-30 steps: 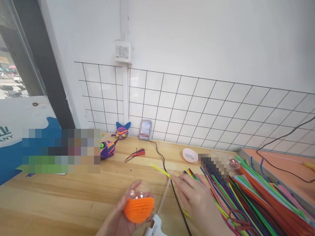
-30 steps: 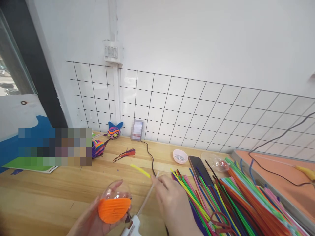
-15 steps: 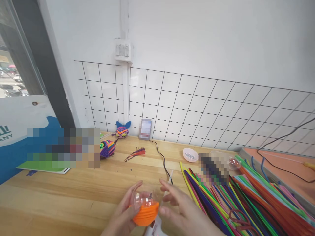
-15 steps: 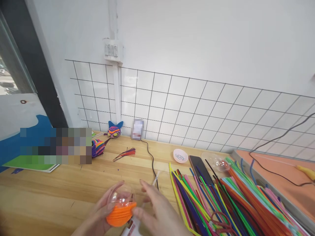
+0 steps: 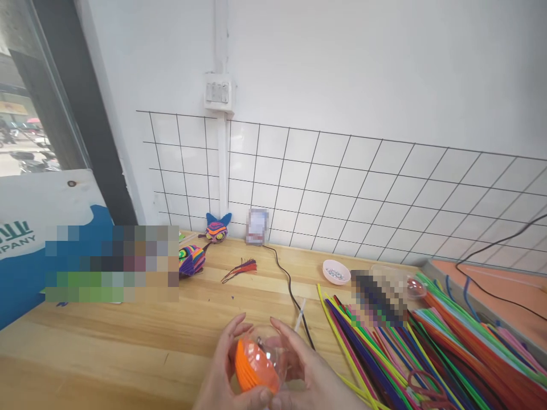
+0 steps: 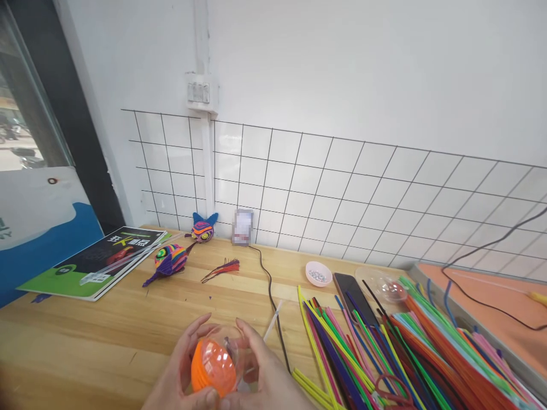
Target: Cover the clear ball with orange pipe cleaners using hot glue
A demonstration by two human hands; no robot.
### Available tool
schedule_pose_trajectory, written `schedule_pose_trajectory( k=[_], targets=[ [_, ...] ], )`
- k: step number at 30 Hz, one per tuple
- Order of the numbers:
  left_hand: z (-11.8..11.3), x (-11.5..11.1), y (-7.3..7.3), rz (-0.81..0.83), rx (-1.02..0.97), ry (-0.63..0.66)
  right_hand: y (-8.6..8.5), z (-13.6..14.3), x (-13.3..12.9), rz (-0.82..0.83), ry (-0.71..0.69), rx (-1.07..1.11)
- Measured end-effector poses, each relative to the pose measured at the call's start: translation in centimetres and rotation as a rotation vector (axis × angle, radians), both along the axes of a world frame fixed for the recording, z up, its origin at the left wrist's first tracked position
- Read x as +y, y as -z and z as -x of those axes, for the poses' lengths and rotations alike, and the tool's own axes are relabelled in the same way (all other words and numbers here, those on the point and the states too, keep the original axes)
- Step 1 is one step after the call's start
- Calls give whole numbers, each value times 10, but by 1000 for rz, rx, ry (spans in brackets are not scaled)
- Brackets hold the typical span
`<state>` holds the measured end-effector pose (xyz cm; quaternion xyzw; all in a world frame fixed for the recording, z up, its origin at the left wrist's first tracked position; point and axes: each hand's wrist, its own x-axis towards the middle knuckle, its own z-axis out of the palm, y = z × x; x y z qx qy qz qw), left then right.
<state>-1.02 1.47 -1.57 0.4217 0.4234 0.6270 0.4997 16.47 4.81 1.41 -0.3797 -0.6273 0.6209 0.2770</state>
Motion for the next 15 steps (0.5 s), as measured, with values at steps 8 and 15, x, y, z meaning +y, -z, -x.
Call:
schedule_pose_trajectory(
  k=[8,15],
  targets=[
    [-4,-3,-12,-79,-53,-54,4,6,-2,-103,51,29],
    [-1,-1,-19,-122,-81,61,-8,9,-7,-198,167,26]
  ],
)
